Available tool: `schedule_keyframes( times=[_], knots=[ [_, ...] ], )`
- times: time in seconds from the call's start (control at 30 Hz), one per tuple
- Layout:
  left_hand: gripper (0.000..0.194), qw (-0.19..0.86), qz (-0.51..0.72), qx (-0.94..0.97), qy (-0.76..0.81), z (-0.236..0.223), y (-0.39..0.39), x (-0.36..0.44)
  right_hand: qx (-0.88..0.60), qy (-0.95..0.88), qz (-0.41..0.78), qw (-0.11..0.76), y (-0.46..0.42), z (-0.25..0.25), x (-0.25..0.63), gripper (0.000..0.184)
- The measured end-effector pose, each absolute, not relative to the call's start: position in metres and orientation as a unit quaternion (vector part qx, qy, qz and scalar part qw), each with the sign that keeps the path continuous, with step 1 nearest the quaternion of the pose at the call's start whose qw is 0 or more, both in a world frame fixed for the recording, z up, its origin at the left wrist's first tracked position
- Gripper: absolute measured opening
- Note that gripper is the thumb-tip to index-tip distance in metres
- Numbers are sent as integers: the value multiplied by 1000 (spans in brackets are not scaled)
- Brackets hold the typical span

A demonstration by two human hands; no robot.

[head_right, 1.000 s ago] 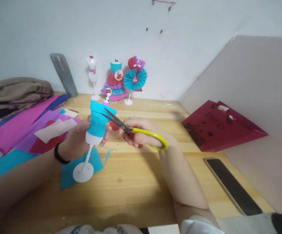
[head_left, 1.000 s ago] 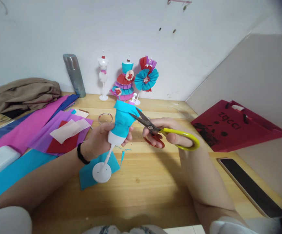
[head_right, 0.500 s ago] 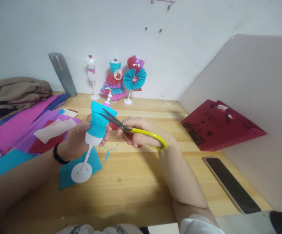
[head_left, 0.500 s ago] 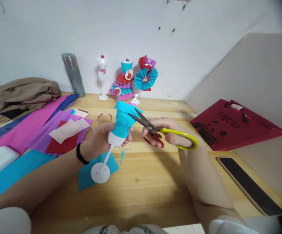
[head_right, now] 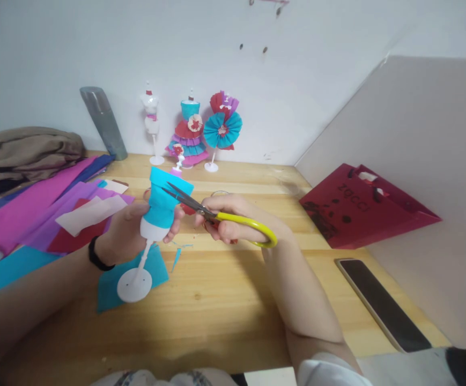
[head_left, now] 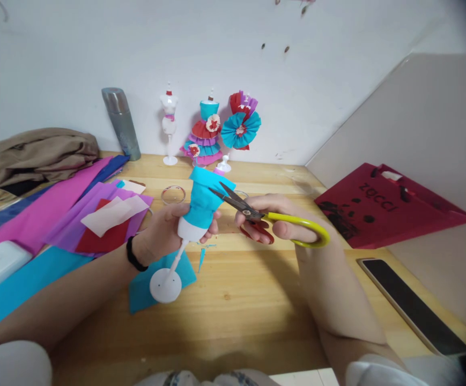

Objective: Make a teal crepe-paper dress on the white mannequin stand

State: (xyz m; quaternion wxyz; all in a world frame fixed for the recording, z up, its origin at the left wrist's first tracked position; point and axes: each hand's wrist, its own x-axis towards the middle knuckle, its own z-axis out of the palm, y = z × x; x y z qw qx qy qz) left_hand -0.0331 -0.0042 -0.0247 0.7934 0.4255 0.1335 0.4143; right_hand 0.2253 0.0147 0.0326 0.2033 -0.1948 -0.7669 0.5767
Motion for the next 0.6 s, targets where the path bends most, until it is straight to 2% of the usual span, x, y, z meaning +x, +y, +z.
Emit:
schedule_keyframes(
  times=[0.6],
  knots=[
    [45,796,412,421,140,-25,-4,-33,-207,-759,575,225,12,33,222,62]
  ],
)
